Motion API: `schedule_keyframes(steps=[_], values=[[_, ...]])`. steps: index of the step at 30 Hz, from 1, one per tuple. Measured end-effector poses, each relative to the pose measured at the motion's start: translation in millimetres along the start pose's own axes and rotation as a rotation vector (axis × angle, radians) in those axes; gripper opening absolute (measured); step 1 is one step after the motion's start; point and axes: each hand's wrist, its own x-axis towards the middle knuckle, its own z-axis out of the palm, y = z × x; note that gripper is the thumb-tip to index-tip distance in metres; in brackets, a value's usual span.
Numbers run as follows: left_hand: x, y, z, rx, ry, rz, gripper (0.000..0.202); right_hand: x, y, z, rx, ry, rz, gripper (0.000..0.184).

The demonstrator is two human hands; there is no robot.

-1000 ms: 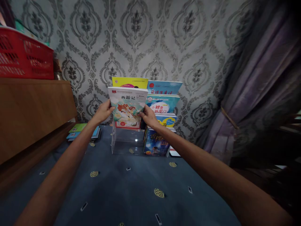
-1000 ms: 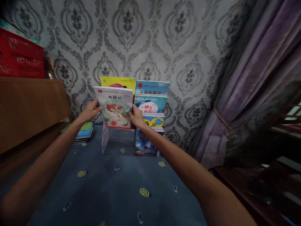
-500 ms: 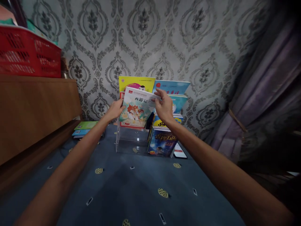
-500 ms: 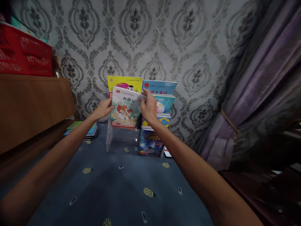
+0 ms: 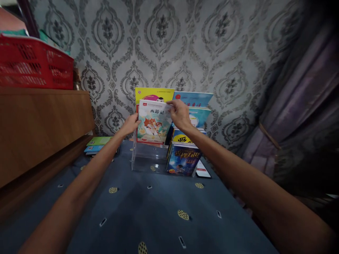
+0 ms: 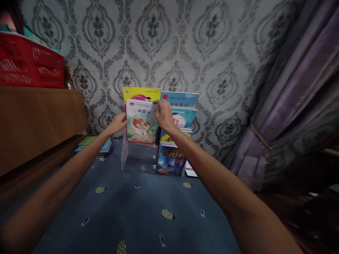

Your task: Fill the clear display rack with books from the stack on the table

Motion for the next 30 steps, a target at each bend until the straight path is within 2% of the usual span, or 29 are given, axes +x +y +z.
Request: schedule_keyframes(steps=[3,5,8,11,15,18,20,22,24,26,30], values=[[-13.6,8.6,1.5,0.299,-0.012,-0.078,0.021,-8.0,-7.1,2.3,-0.08,-0.127,-0.03,0.041],[-19.8,12.7,2.3,0.386,0.022,-0.129,0.027,-15.0,-13.3,3.6,-0.142,-0.178,-0.076,0.045],[-20.3,12.9,5.3,0.336,0.065,-0.158,0.03,-20.7,-21.7,4.2,-0.227,-0.162,-0.118,0.046],[-12.6,6.6,10.8,0.2,0.069,-0.141,0.023,-19.9,-26.3,4.6,-0.284,-0.131,-0.143,0.047],[-4.5,-1.6,20.1,0.136,0.09,-0.137,0.02,-16.6,-25.2,6.9,-0.308,-0.195,-0.131,0.049],[-9.2,-7.1,27.1,0.136,0.101,-0.146,0.023,-18.2,-22.8,9.3,-0.327,-0.218,-0.131,0.051],[-21.0,-15.1,31.2,0.131,0.101,-0.134,0.028,-24.3,-24.1,9.4,-0.317,-0.203,-0.146,0.054],[-41.2,-29.5,33.5,0.124,0.117,-0.113,0.036,-37.4,-30.0,5.8,-0.284,-0.175,-0.169,0.057],[-67.8,-51.1,32.3,0.22,0.099,-0.152,0.043,-59.3,-40.6,-2.0,-0.232,-0.155,-0.214,0.058],[-95.5,-79.7,27.2,0.41,0.017,-0.281,0.046,-89.9,-53.6,-11.7,-0.156,-0.153,-0.281,0.057],[-132.7,-144.0,11.2,0.552,-0.087,-0.527,0.044,-168.8,-75.7,-23.2,0.036,-0.231,-0.36,0.058]])
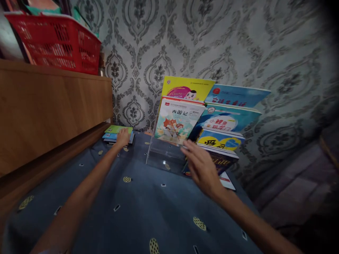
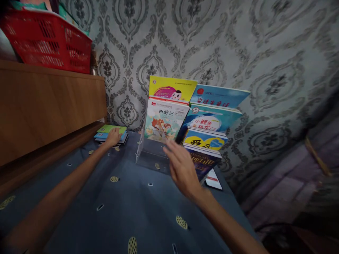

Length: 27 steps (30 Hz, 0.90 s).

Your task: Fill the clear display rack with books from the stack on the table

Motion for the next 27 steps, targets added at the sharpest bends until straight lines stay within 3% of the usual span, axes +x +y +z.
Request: schedule_keyframes(steps=[3,7,11,14,18,23,27], values=[[13.8,-34.3,13.3,0.085,-0.08,-0.112,0.047,-51.5,-31.1,16.7,0.124,-0.094,0.043,0.057],[38.2,-51.6,28.6,0.157,-0.184,-0.135,0.058,-99.5,-63.4,41.8,0.221,-0.212,0.204,0.046],[58.2,-56.1,38.6,0.197,-0.301,-0.099,0.064,-116.3,-80.1,60.0,0.329,-0.225,0.278,0.039],[59.0,-60.0,37.7,0.218,-0.36,-0.044,0.064,-118.9,-84.3,68.1,0.382,-0.189,0.277,0.039],[26.2,-67.0,24.7,0.241,-0.372,0.07,0.065,-123.7,-85.7,75.1,0.413,-0.226,0.309,0.037],[-40.9,-71.8,2.7,0.339,-0.205,0.351,0.047,-130.4,-84.3,80.5,0.453,-0.229,0.339,0.033],[-68.3,-67.0,-3.8,0.478,-0.146,0.366,0.038,-127.6,-85.1,78.7,0.48,-0.283,0.376,0.031]])
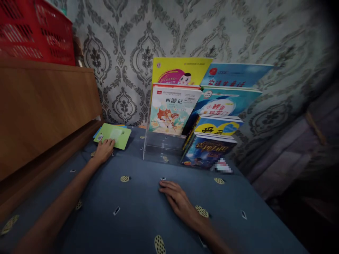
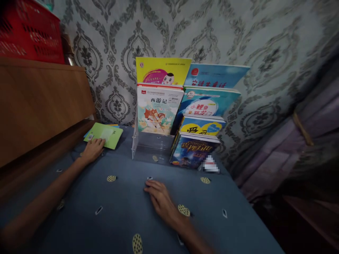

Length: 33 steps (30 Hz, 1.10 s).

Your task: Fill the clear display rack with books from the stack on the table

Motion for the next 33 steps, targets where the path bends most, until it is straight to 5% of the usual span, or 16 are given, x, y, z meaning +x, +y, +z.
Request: schedule_keyframes(steps=[5,11,23,28,33], values=[[1.3,7.5,-6.0,0.063,0.051,-0.025,0.046,2.0,-10.4,-1.8,0.018,0.035,-0.007,0.028],[-1.6,4.2,-21.5,0.02,-0.026,0.044,0.052,4.9,-18.7,-7.1,0.011,-0.072,0.129,0.027],[-138.7,23.2,-15.6,-0.212,-0.063,0.268,0.055,8.7,-26.1,-14.9,0.086,-0.068,0.156,0.031],[-159.3,69.0,-29.1,-0.314,0.036,0.452,0.056,18.7,-51.2,-18.5,0.191,0.015,0.112,0.033],[-163.5,126.1,-44.6,-0.452,0.133,0.802,0.042,46.4,-85.6,-11.2,0.289,-0.225,-0.031,0.043]])
